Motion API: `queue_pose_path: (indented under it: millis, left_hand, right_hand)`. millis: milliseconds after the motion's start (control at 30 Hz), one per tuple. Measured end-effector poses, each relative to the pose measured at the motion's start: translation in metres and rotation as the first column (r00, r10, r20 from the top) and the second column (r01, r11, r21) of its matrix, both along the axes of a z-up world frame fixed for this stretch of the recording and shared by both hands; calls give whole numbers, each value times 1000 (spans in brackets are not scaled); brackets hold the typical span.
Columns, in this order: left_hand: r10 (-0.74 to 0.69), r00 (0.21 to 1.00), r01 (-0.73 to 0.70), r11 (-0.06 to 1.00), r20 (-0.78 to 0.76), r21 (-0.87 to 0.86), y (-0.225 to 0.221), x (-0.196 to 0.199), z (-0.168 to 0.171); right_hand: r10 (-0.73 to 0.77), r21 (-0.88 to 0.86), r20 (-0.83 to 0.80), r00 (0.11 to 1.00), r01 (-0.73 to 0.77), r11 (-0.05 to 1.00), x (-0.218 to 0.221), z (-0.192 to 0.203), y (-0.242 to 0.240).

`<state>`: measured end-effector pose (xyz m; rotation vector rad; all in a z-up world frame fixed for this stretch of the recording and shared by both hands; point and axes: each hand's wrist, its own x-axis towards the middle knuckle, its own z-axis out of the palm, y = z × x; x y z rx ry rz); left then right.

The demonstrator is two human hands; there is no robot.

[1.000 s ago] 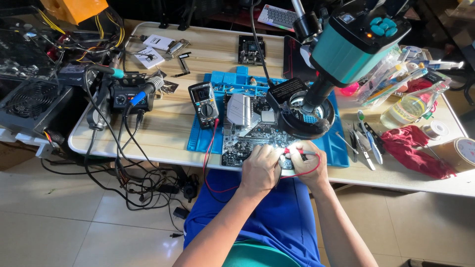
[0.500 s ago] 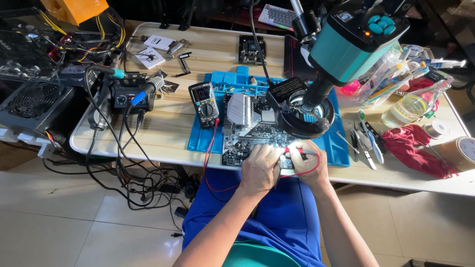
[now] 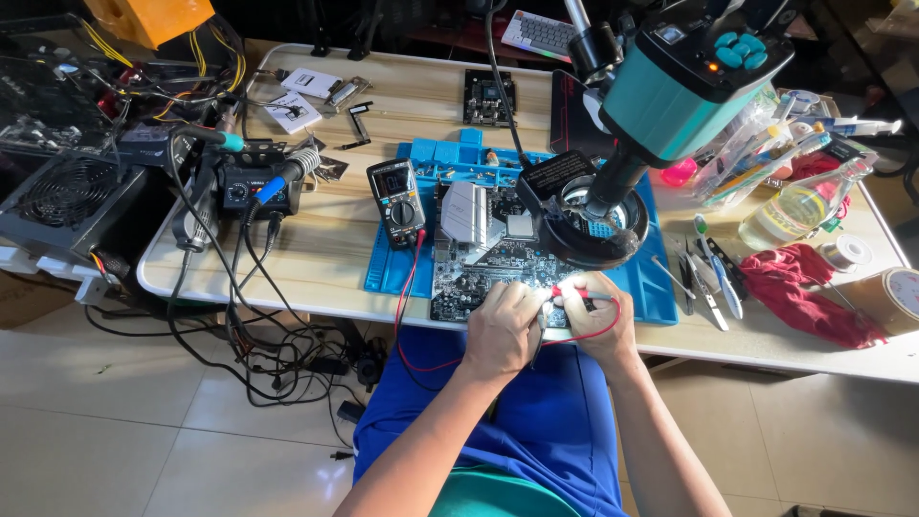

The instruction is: Using a multimeter and digital microscope to check circuit continuity on a computer motherboard.

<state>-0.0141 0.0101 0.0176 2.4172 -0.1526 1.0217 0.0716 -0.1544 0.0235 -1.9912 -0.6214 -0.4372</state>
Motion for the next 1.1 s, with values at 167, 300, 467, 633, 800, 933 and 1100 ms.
queue_pose_path:
  millis: [167, 300, 467, 633, 800, 933, 1100]
  left_hand:
    - [-8, 1000, 8, 1000, -19, -12, 1, 0, -1]
    - [-5, 1000, 4, 1000, -29, -12, 1, 2, -8]
    - [-6, 1000, 6, 1000, -28, -19, 2, -1, 2]
    - [-18, 999, 17, 999, -28, -31, 3, 1, 0]
    - [-37, 999, 35, 996, -33, -79, 7, 16, -41]
    - [-151, 988, 138, 960, -33, -245, 21, 3, -7]
    - [-1, 995, 32, 950, 98, -312, 72, -11, 3]
  right_hand:
    - [6, -8, 2, 1000, -6, 1000, -3, 5, 0]
    - [17, 1, 6, 1000, -17, 1000, 0, 1, -2]
    - [-2, -18, -27, 1000, 2, 1000, -3, 4, 0]
    - [-1, -11, -36, 999, 1, 1000, 0, 1, -2]
    - [-15, -9, -35, 999, 14, 1000, 1, -4, -1]
    - [-23, -27, -39, 999, 22, 999, 4, 3, 0]
    - [-16, -25, -27, 999, 16, 1000, -3, 9, 3]
